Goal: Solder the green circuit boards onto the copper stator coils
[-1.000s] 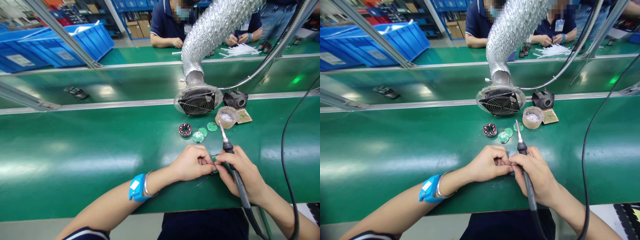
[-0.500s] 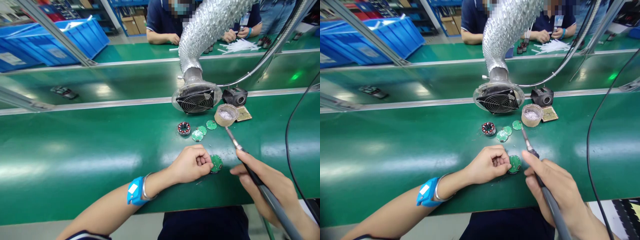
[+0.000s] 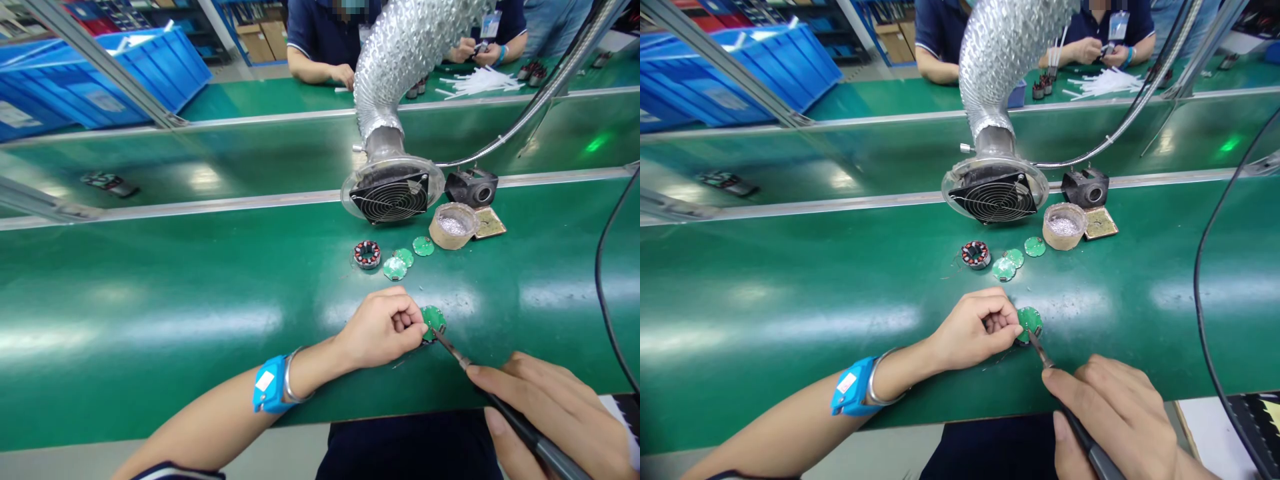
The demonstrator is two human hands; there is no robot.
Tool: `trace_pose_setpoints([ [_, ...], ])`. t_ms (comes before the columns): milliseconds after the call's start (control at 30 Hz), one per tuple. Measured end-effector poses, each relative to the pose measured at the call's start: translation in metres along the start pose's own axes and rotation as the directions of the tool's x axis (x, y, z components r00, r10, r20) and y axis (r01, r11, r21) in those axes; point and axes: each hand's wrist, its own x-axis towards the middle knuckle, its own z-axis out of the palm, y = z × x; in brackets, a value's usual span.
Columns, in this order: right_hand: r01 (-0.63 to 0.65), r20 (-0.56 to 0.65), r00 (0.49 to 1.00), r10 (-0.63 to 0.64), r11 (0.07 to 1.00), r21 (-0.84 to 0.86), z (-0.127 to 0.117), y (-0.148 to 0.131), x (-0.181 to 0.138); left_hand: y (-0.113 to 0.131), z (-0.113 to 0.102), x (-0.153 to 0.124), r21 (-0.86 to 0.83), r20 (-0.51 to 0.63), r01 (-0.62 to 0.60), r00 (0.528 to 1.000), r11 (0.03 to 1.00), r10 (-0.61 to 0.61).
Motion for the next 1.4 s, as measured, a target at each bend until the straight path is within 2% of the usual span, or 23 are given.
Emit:
trace_pose_setpoints([
  [433,-0.045,-0.002,0.999,0.046,0.999,0.009,0.004,-0.001,-0.007,0.001,0.002,-0.002,0.036,-0.036,-0.046,0.998,0.998,0.048],
  [700,-0.014,0.006,1.0,0.014,1.0,-0.01,-0.007,0.009,-0.008,0.002,0.002,-0.003,0.054,-0.038,-0.061,0.997,0.997,0.063],
  [867,-0.01,-0.095,0.995,0.013,0.999,0.03,0.021,0.025,0.003,0.003,0.004,-0.003,0.087,-0.027,-0.054,0.998,0.995,0.057],
  [933,0.001,-0.055,0.998,0.003,0.997,0.074,0.037,0.03,0.009,0.004,0.0,-0.003,0.099,-0.018,-0.055,0.998,0.994,0.057],
  [1000,-0.007,-0.037,0.999,0.011,0.994,0.112,0.048,0.034,0.013,0.004,-0.009,-0.003,0.112,0.031,-0.09,0.996,0.99,0.087],
  [1067,-0.019,-0.049,0.999,0.025,0.992,0.126,0.053,0.037,0.013,0.002,-0.022,-0.002,0.172,0.142,-0.191,0.976,0.966,0.168],
  [1167,-0.017,-0.047,0.999,0.023,0.992,0.125,0.054,0.039,0.011,-0.002,-0.037,-0.002,0.284,0.33,-0.364,0.905,0.887,0.266],
  [1200,-0.015,-0.046,0.999,0.021,0.992,0.124,0.053,0.039,0.01,-0.002,-0.039,-0.002,0.282,0.357,-0.391,0.89,0.876,0.282],
  [1300,-0.01,-0.06,0.998,0.018,0.991,0.13,0.051,0.039,0.012,-0.001,-0.032,0.0,0.144,0.313,-0.341,0.906,0.929,0.284],
  [1400,-0.018,-0.092,0.995,0.034,0.986,0.167,0.049,0.036,0.015,0.004,-0.018,0.002,0.016,0.239,-0.179,0.956,0.984,0.17],
])
